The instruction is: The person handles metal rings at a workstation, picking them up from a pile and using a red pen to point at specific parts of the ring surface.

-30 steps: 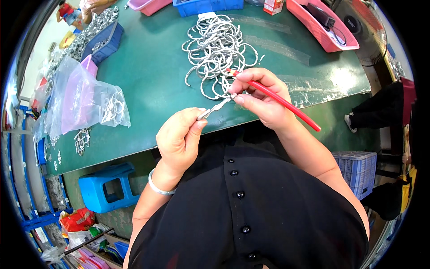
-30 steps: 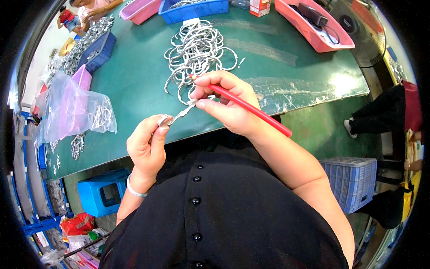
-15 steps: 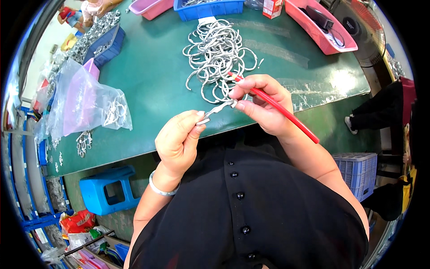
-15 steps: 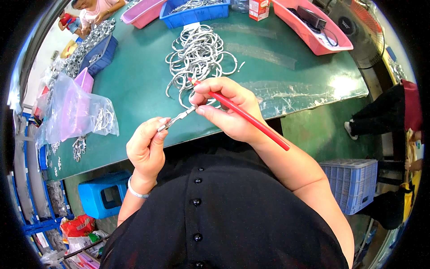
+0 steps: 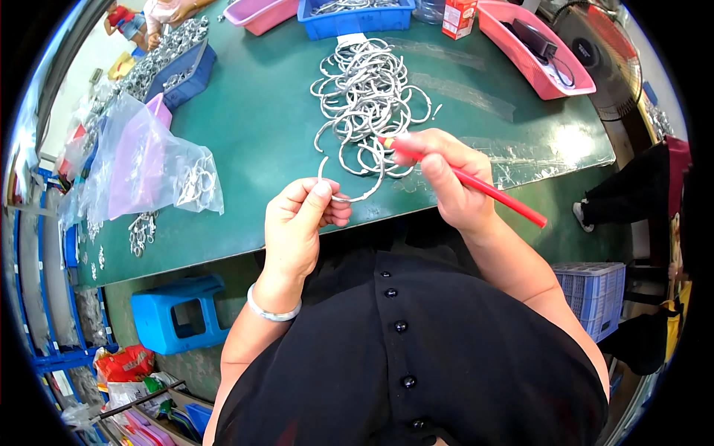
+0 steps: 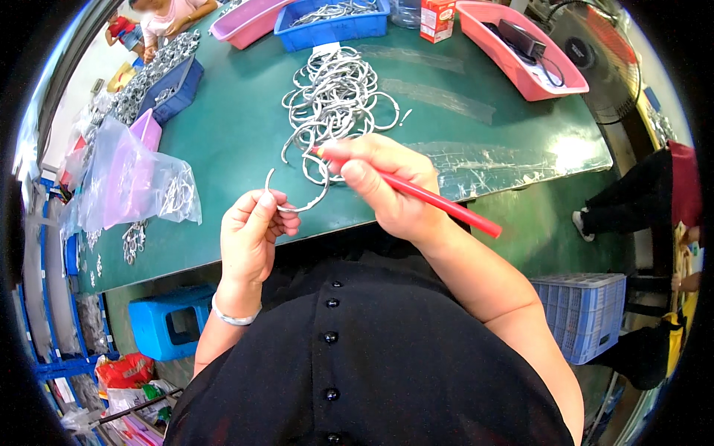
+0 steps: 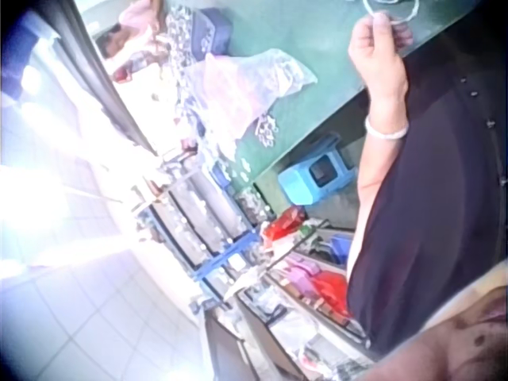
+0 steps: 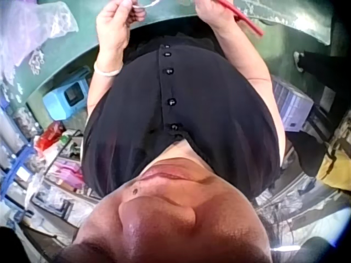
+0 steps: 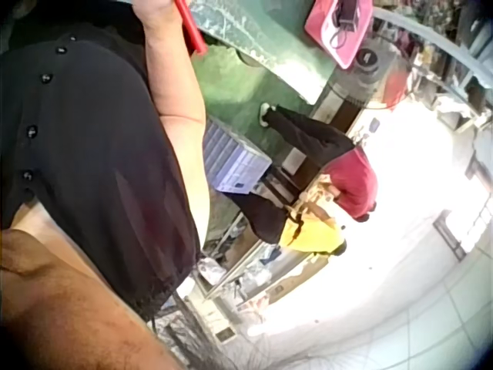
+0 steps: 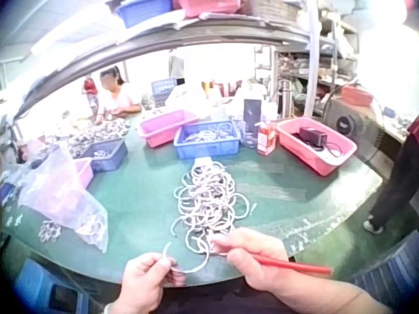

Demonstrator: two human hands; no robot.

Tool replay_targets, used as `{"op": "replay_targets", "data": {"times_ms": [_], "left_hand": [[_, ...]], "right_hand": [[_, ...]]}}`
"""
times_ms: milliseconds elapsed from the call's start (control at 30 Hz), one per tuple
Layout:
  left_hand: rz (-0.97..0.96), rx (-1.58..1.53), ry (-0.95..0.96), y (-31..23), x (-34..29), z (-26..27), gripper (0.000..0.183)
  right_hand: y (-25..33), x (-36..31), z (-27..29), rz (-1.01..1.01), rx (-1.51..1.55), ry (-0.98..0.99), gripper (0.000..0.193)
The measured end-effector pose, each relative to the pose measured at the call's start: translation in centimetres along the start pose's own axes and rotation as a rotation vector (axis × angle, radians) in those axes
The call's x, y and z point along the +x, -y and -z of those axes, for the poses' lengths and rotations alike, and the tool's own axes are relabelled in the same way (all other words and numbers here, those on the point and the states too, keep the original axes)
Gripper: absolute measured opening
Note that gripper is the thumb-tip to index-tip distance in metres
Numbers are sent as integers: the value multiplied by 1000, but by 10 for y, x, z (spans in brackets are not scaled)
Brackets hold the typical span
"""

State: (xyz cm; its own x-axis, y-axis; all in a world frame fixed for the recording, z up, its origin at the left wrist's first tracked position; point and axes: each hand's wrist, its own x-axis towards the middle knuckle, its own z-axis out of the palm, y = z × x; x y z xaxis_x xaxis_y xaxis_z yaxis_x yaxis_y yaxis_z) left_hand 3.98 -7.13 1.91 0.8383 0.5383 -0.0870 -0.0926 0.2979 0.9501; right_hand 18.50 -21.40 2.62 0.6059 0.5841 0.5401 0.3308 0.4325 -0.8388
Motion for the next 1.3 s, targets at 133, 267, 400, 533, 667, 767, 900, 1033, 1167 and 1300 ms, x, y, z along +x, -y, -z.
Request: {"op": "replay_targets", "data": {"times_ms": [133,267,400,533,667,767,900,1033,1167,1300], "left_hand": [[40,-21,-10,1,0,-1,18],[66,-37,-6,1,0,-2,18],[74,-39,-4,3,-1,-2,17],[57,-23,-10,4,-1,-3,16],[45,-28,-1,5,-1,-3,16],[36,-23,6,6,-1,-3,16],[32,-2,4,6,-1,-2,16],[33,-7,-16,5,-2,-2,16],[38,-13,2,4,-1,0,16],[82,-70,20,3,0,1,17]], "right_hand": [[3,0,-3,123,-108,238,16],[4,-4,-12,-58,1,174,10],[0,-4,-13,36,-141,260,8],[0,-5,-13,18,-175,307,7],[1,-4,-14,53,-225,325,6],[0,-5,-14,53,-224,317,6],[2,-6,-18,-26,-200,284,7],[0,-6,-15,-82,-165,223,7],[0,-5,-14,9,-151,230,7],[3,-6,-10,-37,-46,159,7]]}}
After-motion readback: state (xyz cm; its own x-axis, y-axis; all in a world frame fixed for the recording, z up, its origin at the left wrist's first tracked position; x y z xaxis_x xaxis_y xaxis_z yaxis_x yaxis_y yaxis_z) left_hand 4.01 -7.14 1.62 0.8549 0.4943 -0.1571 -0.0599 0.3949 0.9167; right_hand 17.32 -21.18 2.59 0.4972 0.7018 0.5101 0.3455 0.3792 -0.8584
